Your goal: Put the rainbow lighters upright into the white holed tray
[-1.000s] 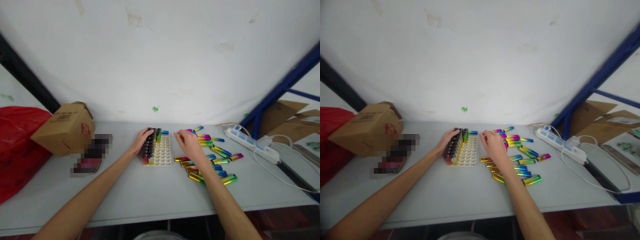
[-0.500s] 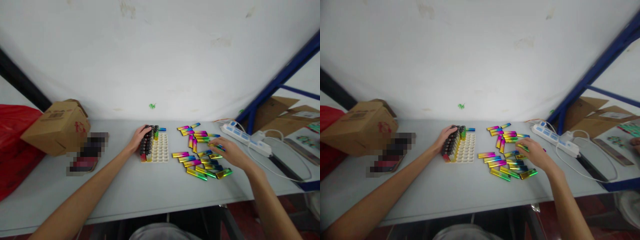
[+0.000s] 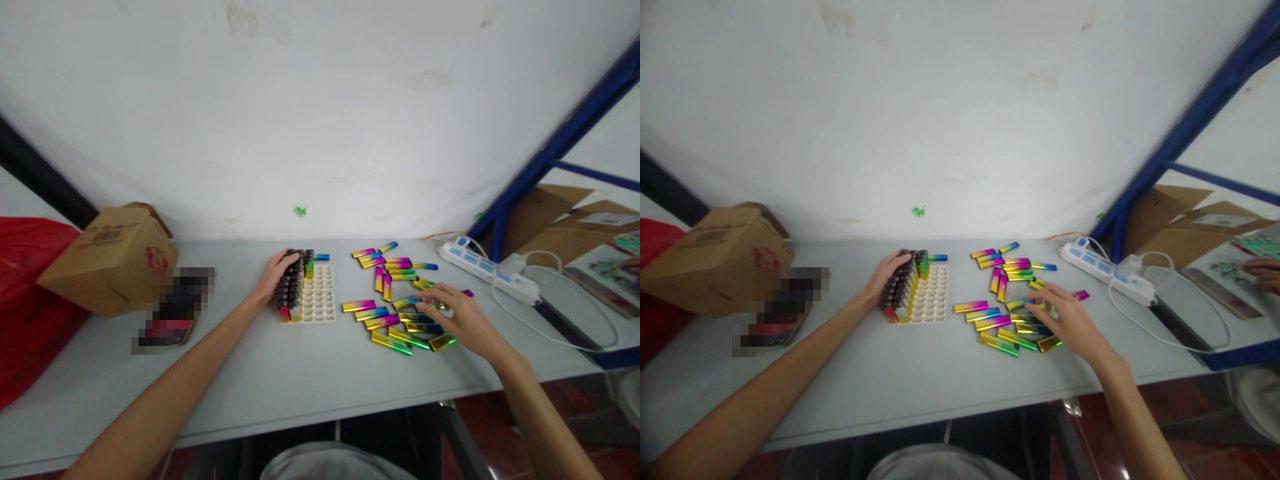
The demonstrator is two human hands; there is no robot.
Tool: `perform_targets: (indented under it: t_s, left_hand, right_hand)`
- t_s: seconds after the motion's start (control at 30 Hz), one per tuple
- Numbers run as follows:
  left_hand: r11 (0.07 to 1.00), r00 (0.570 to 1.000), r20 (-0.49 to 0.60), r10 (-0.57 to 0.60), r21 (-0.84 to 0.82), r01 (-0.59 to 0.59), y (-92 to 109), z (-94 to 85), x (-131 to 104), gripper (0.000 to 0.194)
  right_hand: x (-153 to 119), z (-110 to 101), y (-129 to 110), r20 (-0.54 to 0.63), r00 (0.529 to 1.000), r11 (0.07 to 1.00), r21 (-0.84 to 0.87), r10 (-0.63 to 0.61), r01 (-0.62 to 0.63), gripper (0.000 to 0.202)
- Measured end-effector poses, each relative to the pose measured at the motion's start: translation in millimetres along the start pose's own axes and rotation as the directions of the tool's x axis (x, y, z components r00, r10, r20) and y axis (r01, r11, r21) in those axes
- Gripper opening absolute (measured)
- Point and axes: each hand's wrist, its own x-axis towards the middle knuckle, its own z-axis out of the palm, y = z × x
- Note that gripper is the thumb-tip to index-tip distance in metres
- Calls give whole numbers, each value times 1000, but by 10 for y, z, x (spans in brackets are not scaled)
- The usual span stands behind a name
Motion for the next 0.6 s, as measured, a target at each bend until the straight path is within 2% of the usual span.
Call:
perform_targets:
  t_s: [0.1,0.17,0.27,0.33,0.43,0.6]
  left_hand:
    - [1000,1000,-3,3,3,-3,1,-2,3,35]
    - [1000,1000,-10,2,1,-2,6,0,3,36]
    - [1000,1000,-21,2,0,-2,10,6,3,37]
    - [1000,1000,-21,0,1,0,8,7,7,37]
    - [1000,1000,-20,-7,-3,7,0,3,15,38]
    - [1000,999,-29,-15,-7,14,1,-5,22,39]
  right_hand:
    - [-161,-22,-100,-70,998,1000,-12,8,-9,33]
    - [-317,68,-209,-96,995,998,-58,-21,15,36]
    - [-520,340,-392,0,999,982,-185,-42,41,52]
    - [-568,529,-481,50,999,960,-279,-14,27,59]
    - [-473,699,-525,58,998,941,-339,20,1,60]
    - [-164,724,-484,84,996,948,-313,-26,51,60]
